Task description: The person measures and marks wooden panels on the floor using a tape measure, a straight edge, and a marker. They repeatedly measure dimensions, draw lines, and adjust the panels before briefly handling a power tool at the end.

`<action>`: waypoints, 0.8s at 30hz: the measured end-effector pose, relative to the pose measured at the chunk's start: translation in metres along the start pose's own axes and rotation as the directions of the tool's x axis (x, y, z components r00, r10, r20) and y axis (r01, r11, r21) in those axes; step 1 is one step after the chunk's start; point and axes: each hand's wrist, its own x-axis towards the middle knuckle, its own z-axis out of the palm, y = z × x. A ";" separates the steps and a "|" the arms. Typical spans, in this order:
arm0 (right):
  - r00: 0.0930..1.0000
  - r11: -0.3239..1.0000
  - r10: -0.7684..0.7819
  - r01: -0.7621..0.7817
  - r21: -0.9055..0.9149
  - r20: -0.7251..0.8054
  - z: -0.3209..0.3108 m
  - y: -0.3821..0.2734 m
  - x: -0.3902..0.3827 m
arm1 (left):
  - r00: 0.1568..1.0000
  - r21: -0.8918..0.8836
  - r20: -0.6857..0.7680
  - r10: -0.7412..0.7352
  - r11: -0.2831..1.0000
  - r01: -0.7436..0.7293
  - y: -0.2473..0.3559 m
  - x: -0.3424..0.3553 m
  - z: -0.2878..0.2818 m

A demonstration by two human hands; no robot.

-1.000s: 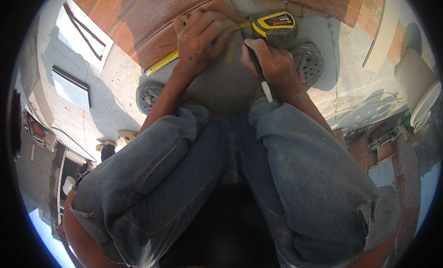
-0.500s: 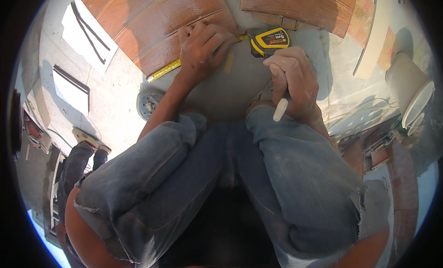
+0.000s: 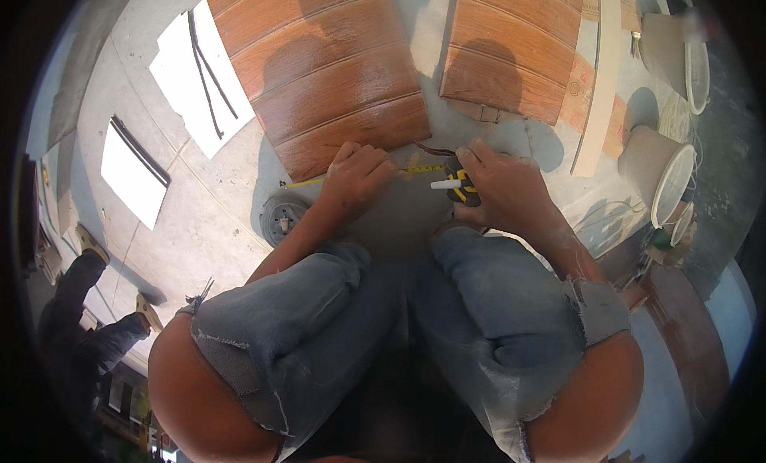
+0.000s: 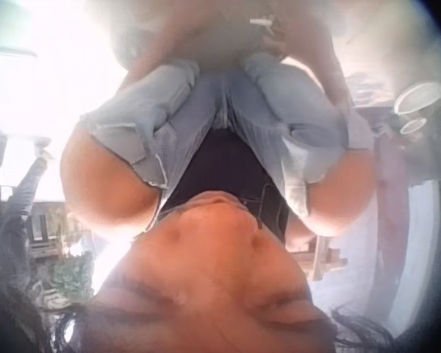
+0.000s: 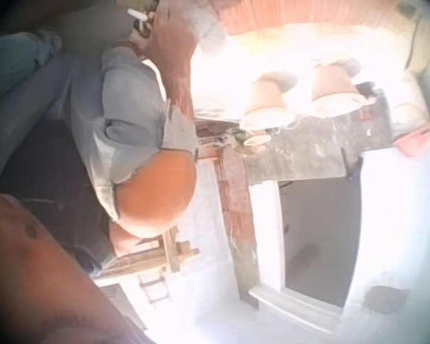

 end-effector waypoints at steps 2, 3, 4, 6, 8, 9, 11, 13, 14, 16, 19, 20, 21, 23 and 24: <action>0.985 1.000 0.022 -0.021 -0.009 0.170 -0.066 -0.012 -0.015 | 0.998 -0.068 0.054 -0.030 0.997 0.034 0.008 -0.008 -0.039; 0.978 0.999 0.034 -0.030 -0.019 0.208 -0.095 -0.015 -0.017 | 0.996 -0.110 0.077 -0.045 0.992 0.054 0.009 -0.007 -0.063; 0.968 0.999 0.041 -0.038 -0.018 0.249 -0.122 -0.021 -0.019 | 0.992 -0.149 0.112 -0.063 0.986 0.079 0.007 -0.005 -0.089; 0.988 0.990 -0.028 0.049 -0.135 0.153 -0.176 -0.033 -0.026 | 0.990 -0.200 0.068 -0.123 0.971 0.134 -0.002 0.018 -0.142; 0.975 0.978 -0.168 0.184 -0.102 0.148 -0.212 -0.027 0.004 | 0.977 -0.010 0.121 -0.174 0.984 0.177 -0.016 0.033 -0.204; 0.960 0.967 -0.218 0.237 -0.091 0.178 -0.245 -0.031 0.023 | 0.967 -0.002 0.125 -0.222 0.975 0.224 -0.024 0.043 -0.235; 0.980 0.974 -0.142 0.164 -0.159 0.142 -0.299 -0.032 0.047 | 0.910 -0.107 0.192 -0.366 0.914 0.390 -0.039 0.079 -0.288; 0.998 0.971 -0.065 0.064 -0.228 0.004 -0.330 -0.020 0.065 | 0.945 -0.059 0.135 -0.298 0.949 0.308 -0.074 0.121 -0.315; 0.991 0.966 -0.065 0.034 -0.258 -0.114 -0.338 0.000 0.083 | 0.939 0.005 0.132 -0.317 0.948 0.319 -0.088 0.141 -0.332; 0.952 0.961 -0.127 0.048 -0.273 -0.278 -0.352 0.051 0.128 | 0.953 0.133 0.074 -0.293 0.950 0.282 -0.124 0.186 -0.352; 0.910 0.959 -0.240 0.168 -0.228 -0.339 -0.356 0.090 0.208 | 0.970 0.223 -0.024 -0.243 0.944 0.242 -0.185 0.225 -0.366; 0.919 0.968 -0.220 0.166 -0.187 -0.326 -0.352 0.081 0.233 | 0.947 0.216 -0.025 -0.319 0.924 0.317 -0.203 0.228 -0.372; 0.936 0.979 -0.172 0.128 -0.159 -0.308 -0.352 0.079 0.248 | 0.929 0.182 -0.024 -0.370 0.912 0.368 -0.224 0.238 -0.366; 0.959 0.983 -0.161 0.135 -0.123 -0.235 -0.344 0.094 0.280 | 0.891 0.118 -0.006 -0.454 0.884 0.452 -0.249 0.246 -0.351; 0.965 0.985 -0.149 0.125 -0.123 -0.216 -0.339 0.100 0.291 | 0.879 0.077 0.007 -0.477 0.877 0.475 -0.260 0.250 -0.341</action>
